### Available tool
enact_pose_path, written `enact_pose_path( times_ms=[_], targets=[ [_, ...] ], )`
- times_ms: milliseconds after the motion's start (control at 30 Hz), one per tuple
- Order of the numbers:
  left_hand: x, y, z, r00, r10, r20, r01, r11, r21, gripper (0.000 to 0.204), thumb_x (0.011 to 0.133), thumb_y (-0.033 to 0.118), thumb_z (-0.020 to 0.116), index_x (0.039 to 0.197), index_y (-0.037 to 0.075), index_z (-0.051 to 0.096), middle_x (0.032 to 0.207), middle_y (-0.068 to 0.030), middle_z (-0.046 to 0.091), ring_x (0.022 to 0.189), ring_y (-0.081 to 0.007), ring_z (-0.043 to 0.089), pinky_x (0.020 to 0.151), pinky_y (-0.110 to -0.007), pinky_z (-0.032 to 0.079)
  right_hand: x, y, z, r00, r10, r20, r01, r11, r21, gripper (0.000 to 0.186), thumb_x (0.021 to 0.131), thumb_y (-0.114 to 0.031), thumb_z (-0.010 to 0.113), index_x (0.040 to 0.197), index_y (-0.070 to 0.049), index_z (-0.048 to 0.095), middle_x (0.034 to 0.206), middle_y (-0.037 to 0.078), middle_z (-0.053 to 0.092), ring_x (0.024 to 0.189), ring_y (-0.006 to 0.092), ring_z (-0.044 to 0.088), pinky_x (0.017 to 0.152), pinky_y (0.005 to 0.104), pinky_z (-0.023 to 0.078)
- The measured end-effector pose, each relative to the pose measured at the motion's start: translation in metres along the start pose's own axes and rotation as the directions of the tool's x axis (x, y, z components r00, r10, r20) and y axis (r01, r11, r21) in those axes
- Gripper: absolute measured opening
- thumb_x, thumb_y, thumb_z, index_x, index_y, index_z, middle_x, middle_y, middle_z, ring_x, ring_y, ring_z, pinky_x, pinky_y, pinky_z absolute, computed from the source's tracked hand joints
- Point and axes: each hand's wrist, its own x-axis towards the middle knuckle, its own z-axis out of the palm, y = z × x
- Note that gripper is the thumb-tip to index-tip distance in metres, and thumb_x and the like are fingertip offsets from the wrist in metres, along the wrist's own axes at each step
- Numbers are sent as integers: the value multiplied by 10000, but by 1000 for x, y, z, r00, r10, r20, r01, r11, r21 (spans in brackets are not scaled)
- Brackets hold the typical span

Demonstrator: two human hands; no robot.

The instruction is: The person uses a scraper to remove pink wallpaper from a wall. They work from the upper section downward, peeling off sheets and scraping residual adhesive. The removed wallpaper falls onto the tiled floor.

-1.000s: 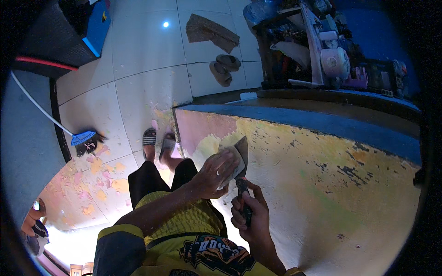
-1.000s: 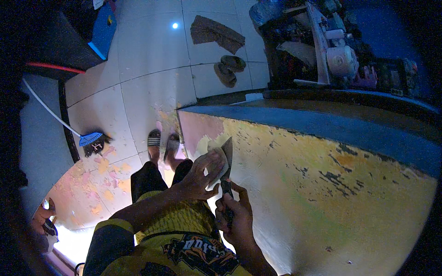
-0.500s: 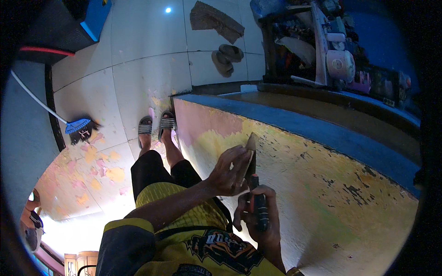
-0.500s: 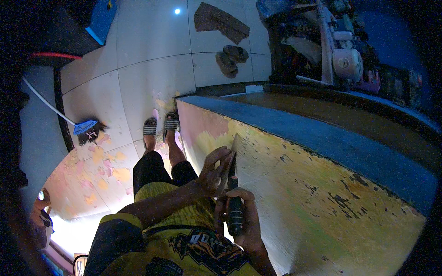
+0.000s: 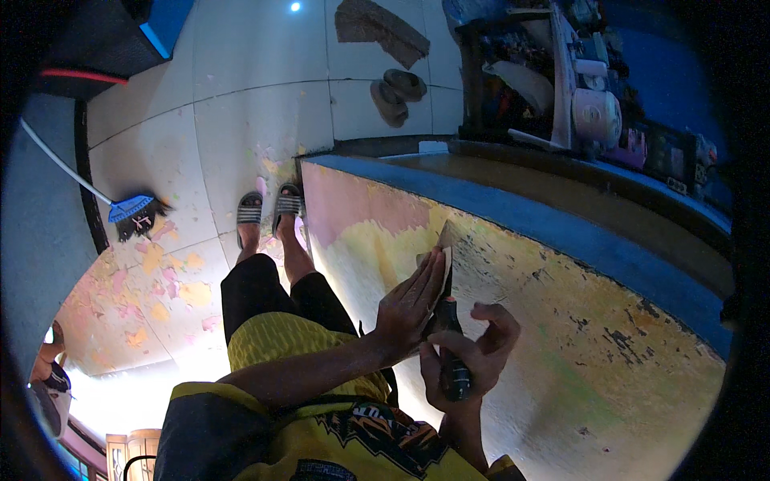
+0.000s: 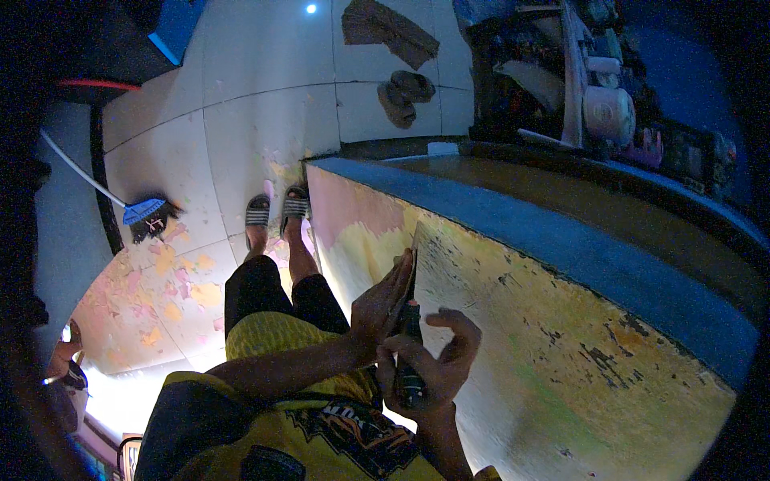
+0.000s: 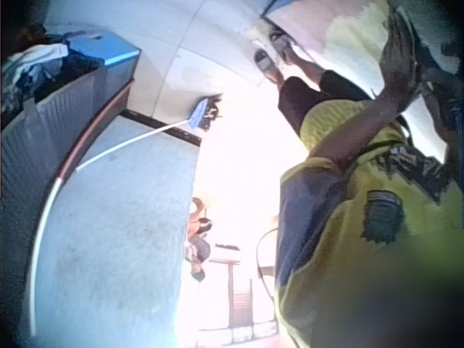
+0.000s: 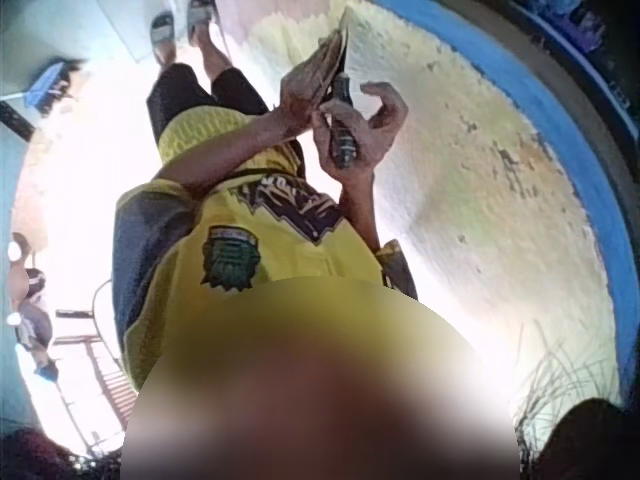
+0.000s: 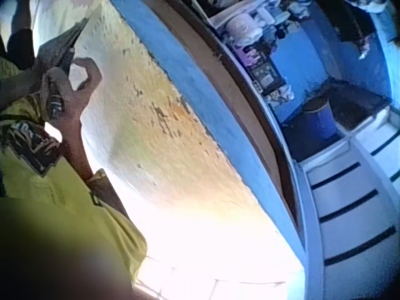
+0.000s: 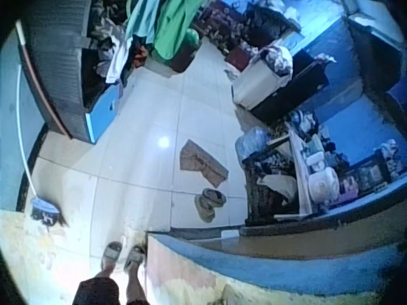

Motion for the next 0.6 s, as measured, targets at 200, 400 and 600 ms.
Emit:
enact_pose_path(
  times_ms=[200, 400, 600],
  targets=[
    [-5, -1, -5, 998, -58, 30, 58, 998, -10, 672, 869, 181, 643, 1418, -89, 364, 1330, -302, 515, 1155, -389, 597, 816, -386, 561, -4, 16, 39, 983, -66, -173, 157, 794, 587, 90, 705, -3, 654, 720, 3, 565, 731, 141, 594, 625, 274, 561, 607, 373, 462],
    [-2, -21, -4, 979, -144, 147, 121, 981, 152, 762, 843, 138, 668, 1479, -25, 282, 1053, -187, 658, 790, -307, 688, 593, -383, 547, -3, 19, 50, 979, -53, -198, 168, 763, 624, 94, 696, 80, 640, 708, -3, 596, 651, 119, 598, 599, 277, 595, 608, 390, 486],
    [4, -29, -16, 998, -36, -43, 28, 984, -176, 427, 842, 101, 683, 1245, -5, 589, 714, -171, 614, 609, -319, 641, 537, -349, 511, -2, 17, 59, 991, -18, -136, 96, 799, 593, 121, 705, 75, 634, 669, -19, 567, 660, 129, 585, 599, 285, 584, 617, 397, 491]
  ],
)
